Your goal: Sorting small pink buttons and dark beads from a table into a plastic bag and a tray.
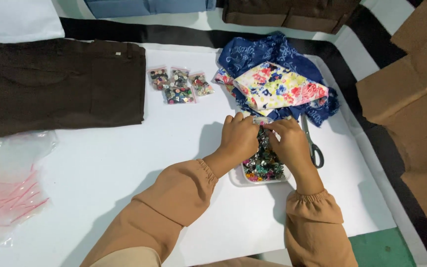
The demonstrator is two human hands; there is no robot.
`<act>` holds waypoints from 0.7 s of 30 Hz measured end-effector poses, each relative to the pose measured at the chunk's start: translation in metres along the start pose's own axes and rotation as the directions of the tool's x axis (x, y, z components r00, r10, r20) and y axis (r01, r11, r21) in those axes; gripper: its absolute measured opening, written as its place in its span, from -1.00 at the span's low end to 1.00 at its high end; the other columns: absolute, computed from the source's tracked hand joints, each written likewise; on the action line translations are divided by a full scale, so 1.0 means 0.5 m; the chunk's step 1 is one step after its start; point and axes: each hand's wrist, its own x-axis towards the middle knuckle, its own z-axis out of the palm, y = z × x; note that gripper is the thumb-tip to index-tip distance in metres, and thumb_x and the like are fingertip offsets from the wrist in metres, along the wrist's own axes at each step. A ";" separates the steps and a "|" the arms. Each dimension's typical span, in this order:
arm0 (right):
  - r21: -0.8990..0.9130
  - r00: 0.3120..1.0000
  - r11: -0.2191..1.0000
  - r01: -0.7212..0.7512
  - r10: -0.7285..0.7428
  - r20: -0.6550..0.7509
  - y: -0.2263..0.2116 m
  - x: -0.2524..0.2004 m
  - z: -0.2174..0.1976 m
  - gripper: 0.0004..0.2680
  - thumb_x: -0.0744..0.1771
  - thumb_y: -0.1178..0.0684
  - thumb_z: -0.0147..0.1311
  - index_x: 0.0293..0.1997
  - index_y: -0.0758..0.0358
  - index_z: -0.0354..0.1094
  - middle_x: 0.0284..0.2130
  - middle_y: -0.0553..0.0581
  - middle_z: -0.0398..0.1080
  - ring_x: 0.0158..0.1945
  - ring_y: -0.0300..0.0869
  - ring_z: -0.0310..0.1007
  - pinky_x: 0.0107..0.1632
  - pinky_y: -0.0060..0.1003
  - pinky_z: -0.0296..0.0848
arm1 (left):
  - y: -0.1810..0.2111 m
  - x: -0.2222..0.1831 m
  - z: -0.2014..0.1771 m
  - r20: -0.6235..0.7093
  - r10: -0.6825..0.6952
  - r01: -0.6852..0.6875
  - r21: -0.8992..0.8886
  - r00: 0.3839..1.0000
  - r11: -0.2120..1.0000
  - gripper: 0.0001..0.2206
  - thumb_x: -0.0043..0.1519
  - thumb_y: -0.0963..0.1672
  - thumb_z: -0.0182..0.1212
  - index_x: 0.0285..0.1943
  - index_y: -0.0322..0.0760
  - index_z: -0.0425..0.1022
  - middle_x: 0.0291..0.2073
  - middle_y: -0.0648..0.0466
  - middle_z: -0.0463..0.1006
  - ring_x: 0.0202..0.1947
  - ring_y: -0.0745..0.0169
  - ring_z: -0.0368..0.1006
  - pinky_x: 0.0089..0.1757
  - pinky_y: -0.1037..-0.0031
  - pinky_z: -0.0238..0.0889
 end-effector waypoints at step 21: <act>0.015 0.991 0.999 0.045 -0.042 -0.128 0.010 -0.006 0.034 -0.83 0.25 0.23 0.30 -0.12 0.15 0.60 -0.35 0.16 0.51 -0.25 -0.05 0.49 -0.22 -0.27 0.54 | -0.003 -0.015 0.009 -0.224 0.096 -0.099 -0.003 0.970 0.995 -0.87 0.05 -0.20 0.35 -0.25 -0.35 0.62 -0.44 -0.03 0.49 -0.28 0.00 0.36 -0.20 0.23 0.11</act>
